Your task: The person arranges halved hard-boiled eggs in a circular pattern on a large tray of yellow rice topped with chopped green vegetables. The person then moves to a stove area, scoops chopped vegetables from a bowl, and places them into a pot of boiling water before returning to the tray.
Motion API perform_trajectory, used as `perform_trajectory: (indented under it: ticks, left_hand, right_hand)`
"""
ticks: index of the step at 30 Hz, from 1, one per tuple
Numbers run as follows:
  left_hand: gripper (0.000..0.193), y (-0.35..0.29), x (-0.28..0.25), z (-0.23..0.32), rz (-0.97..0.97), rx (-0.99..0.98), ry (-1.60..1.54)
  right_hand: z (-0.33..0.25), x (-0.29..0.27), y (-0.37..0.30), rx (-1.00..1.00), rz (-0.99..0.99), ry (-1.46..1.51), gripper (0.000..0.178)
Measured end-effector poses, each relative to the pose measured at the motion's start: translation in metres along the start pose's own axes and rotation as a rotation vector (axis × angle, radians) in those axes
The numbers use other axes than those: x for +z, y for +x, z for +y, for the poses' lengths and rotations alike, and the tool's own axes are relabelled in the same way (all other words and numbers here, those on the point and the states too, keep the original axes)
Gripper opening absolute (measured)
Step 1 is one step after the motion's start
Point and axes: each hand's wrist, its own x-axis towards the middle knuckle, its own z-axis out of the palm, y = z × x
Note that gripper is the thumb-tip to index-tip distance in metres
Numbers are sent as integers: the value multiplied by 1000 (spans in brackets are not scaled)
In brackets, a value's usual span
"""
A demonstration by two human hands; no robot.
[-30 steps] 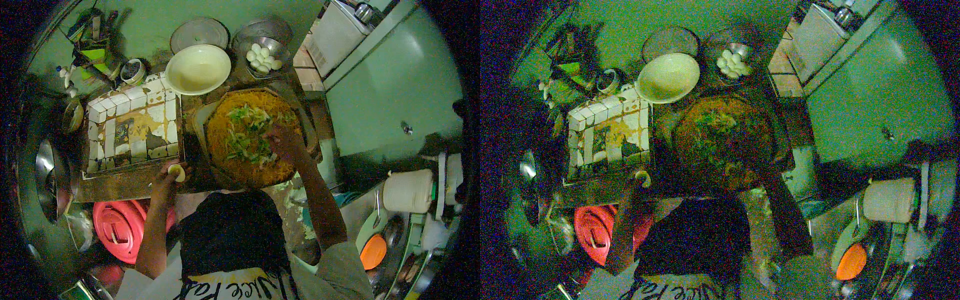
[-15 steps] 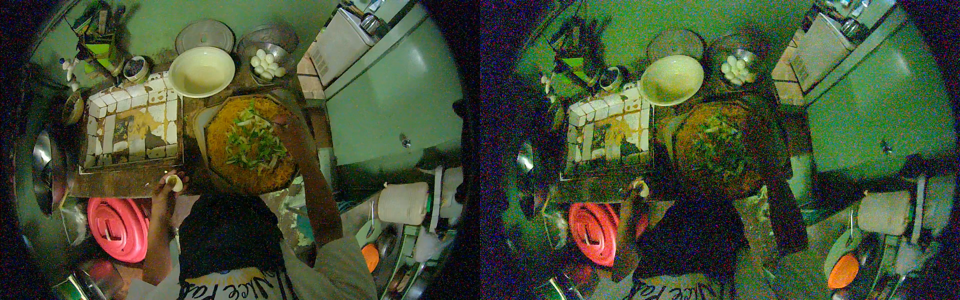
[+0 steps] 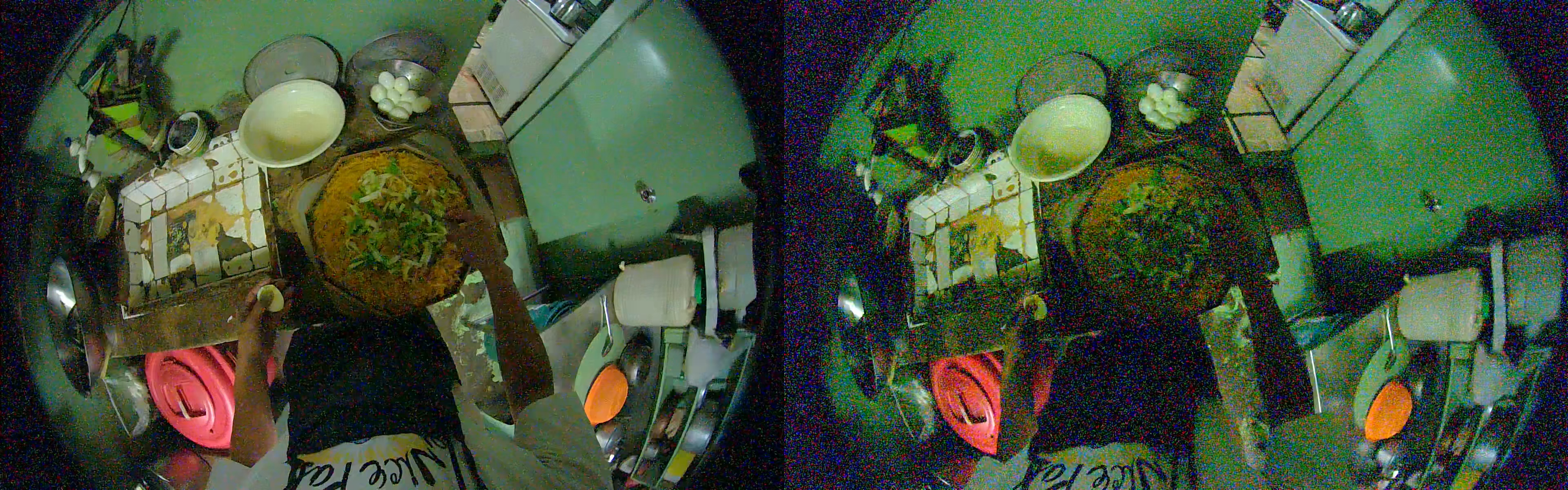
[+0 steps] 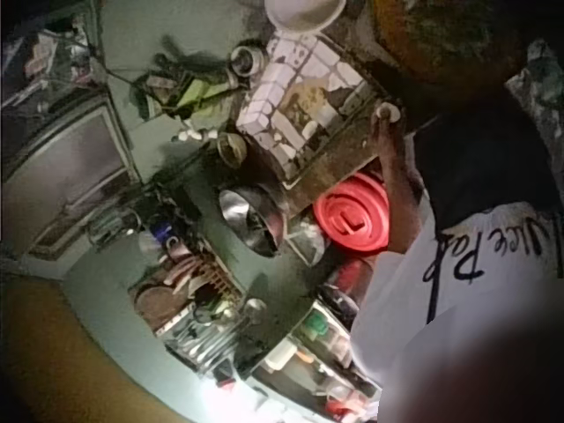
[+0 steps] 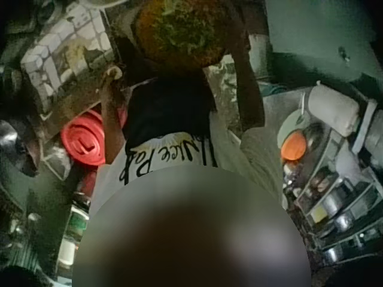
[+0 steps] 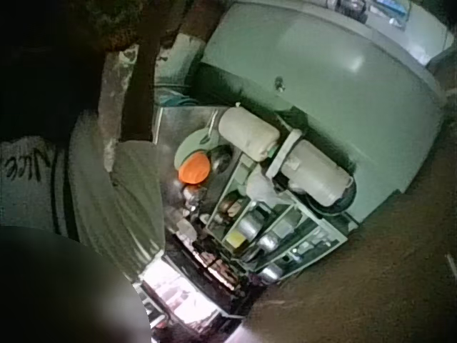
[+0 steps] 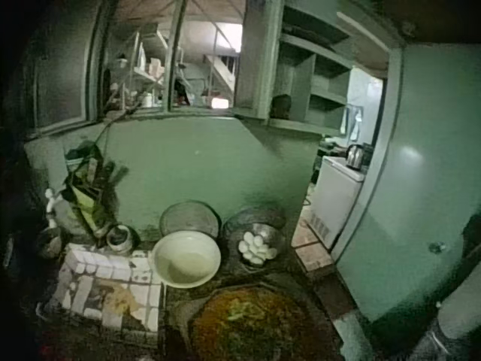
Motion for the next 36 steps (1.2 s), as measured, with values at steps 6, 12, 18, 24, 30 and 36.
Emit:
perform_trajectory:
  ticks: [6,12,18,24,30,36]
  left_hand:
    - [34,17,-1,5,74,-83,11]
    - [30,21,10,5,33,-80,11]
    - [31,26,-2,5,41,-119,-42]
    - [32,27,-5,5,34,-131,-19]
    - [32,26,-12,7,43,-136,-4]
    - [32,23,-6,7,33,-156,26]
  right_hand:
    - [3,-7,-34,-42,100,18,28]
    - [19,13,-81,124,117,125,26]
    - [-14,-12,-96,97,69,68,25]
    - [-12,-13,-109,97,188,43,20]
    - [-27,-12,-114,195,166,173,19]
    - [-12,-2,-116,90,130,170,23]
